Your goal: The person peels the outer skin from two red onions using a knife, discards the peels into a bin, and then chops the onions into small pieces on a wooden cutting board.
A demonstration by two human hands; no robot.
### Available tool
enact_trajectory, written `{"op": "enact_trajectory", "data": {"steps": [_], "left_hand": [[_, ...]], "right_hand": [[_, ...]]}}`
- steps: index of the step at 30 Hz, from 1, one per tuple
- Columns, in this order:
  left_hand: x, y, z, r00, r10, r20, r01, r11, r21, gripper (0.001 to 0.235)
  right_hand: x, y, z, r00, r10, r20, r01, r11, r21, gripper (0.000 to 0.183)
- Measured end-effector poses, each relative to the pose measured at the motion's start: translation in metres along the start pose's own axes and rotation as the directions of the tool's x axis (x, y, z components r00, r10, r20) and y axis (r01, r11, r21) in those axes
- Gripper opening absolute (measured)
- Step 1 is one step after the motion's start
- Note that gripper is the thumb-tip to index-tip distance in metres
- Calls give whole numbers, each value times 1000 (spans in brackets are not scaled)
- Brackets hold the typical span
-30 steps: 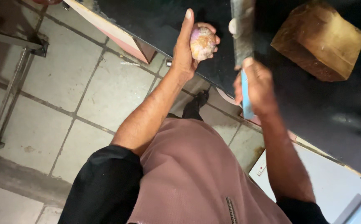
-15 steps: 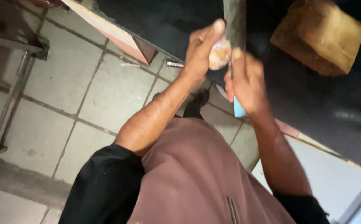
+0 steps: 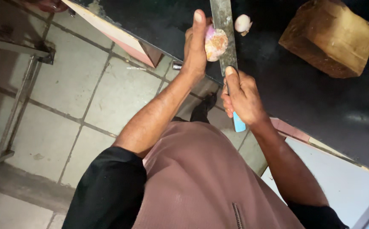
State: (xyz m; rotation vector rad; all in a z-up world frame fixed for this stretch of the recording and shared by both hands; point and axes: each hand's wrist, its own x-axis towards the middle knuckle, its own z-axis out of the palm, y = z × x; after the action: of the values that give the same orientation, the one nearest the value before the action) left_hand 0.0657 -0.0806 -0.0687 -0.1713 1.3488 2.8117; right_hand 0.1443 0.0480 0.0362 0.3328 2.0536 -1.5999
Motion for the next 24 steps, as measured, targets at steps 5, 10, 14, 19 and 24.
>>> {"op": "enact_trajectory", "data": {"steps": [5,10,14,19,24], "left_hand": [[-18,-16,11,996,-31,86,23,995,99,89],[-10,3,10,911,-196,363,305,912,-273,85],[-10,39,-21,773,-238,588,347,935,-78,65],[-12,26,-24,857,-185,481,209,978,5,58],[1,22,-39,931,27,363,-75,990,120,68]], "right_hand": [[9,3,0,999,-33,36,35,998,-47,42],[33,13,-27,979,177,97,-199,925,324,56],[38,19,-49,992,93,89,-120,913,390,57],[36,24,-46,996,-74,-49,84,963,256,52],[22,13,-44,973,-200,-113,223,942,251,44]]}}
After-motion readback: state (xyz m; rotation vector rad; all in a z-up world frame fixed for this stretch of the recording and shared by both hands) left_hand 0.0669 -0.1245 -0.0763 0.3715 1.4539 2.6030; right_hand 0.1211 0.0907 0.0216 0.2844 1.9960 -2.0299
